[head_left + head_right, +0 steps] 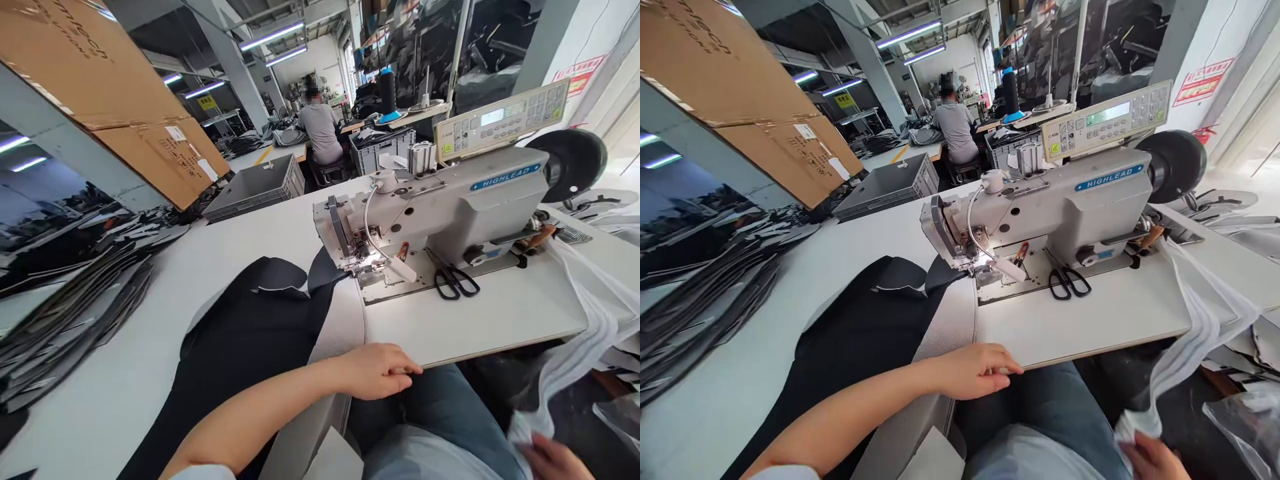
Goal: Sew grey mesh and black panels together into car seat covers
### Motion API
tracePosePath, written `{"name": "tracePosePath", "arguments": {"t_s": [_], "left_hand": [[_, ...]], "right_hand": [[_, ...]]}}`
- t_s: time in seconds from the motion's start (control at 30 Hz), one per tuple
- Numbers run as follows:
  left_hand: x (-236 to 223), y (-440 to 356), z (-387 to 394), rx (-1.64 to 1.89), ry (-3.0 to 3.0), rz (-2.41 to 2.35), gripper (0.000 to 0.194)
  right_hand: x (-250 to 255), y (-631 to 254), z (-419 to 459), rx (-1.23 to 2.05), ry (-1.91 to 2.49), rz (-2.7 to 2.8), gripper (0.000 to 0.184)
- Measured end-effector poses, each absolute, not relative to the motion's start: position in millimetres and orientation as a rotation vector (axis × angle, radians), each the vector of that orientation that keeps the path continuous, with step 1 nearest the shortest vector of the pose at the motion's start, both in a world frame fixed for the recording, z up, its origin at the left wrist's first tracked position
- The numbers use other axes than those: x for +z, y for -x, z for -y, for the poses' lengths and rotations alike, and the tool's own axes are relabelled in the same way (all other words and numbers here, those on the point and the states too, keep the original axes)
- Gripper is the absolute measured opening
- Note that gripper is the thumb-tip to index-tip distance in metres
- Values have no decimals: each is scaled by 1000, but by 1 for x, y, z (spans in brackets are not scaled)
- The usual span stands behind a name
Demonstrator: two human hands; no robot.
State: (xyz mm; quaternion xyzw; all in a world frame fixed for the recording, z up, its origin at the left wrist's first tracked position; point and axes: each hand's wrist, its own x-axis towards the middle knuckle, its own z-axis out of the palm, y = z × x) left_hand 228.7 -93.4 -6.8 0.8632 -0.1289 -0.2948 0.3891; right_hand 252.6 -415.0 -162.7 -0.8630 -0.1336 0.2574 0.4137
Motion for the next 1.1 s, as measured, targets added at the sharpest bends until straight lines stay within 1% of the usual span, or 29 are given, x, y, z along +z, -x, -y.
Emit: {"name": "tracePosePath", "arguments": {"t_s": [0.03, 0.07, 0.13, 0.17, 0.23, 0.33, 0.43, 0.5, 0.53, 0.57, 0.63, 0.67, 0.73, 0.77, 0.83, 0.9, 0.97, 1.03, 1.1], "left_hand": [[-7, -230, 100, -778, -2059, 211, 38], [-9, -230, 106, -805, -1915, 106, 43], [-14, -229, 117, -879, -1645, 11, 51], [-18, -226, 120, -918, -1539, 24, 52], [-24, -219, 122, -993, -1385, 69, 50], [-28, -209, 117, -1076, -1290, 31, 54], [-24, -211, 113, -1106, -1316, 58, 60], [-21, -219, 116, -1021, -1435, 94, 66], [-20, -224, 118, -964, -1514, 98, 62], [-19, -229, 121, -932, -1583, 97, 52], [-16, -237, 125, -990, -1624, 93, 29], [-15, -239, 125, -1063, -1603, 101, 25], [-11, -242, 121, -1132, -1642, 144, 24], [-9, -242, 117, -1074, -1764, 191, 24], [-7, -245, 104, -766, -2197, 331, 23], [-9, -250, 88, -355, -2659, 467, 27], [-16, -257, 73, -89, -2992, 509, 32], [-25, -264, 62, -88, -3202, 467, 30], [-33, -270, 57, -251, -3300, 410, 27]], "right_hand": [[-158, -257, 402, 656, 2060, 310, 56], [-149, -260, 388, 672, 1929, 320, 53], [-121, -262, 359, 723, 1651, 442, 39], [-105, -262, 346, 757, 1532, 547, 35], [-79, -263, 326, 697, 1371, 701, 26], [-60, -268, 317, 485, 1337, 745, 18], [-55, -274, 319, 358, 1391, 798, 20], [-53, -277, 318, 291, 1444, 920, 17], [-52, -278, 317, 236, 1480, 975, 17], [-51, -279, 316, 168, 1520, 1003, 18], [-48, -283, 316, 43, 1598, 954, 19], [-47, -285, 318, 9, 1621, 892, 19], [-43, -289, 328, -7, 1624, 772, 18], [-40, -292, 335, 5, 1603, 764, 15], [-37, -295, 349, 59, 1547, 902, 7], [-41, -295, 358, 99, 1535, 1185, 14], [-55, -288, 361, 83, 1637, 1472, 17], [-76, -276, 363, 35, 1884, 1651, 19], [-93, -264, 365, 28, 2123, 1741, 22]]}}
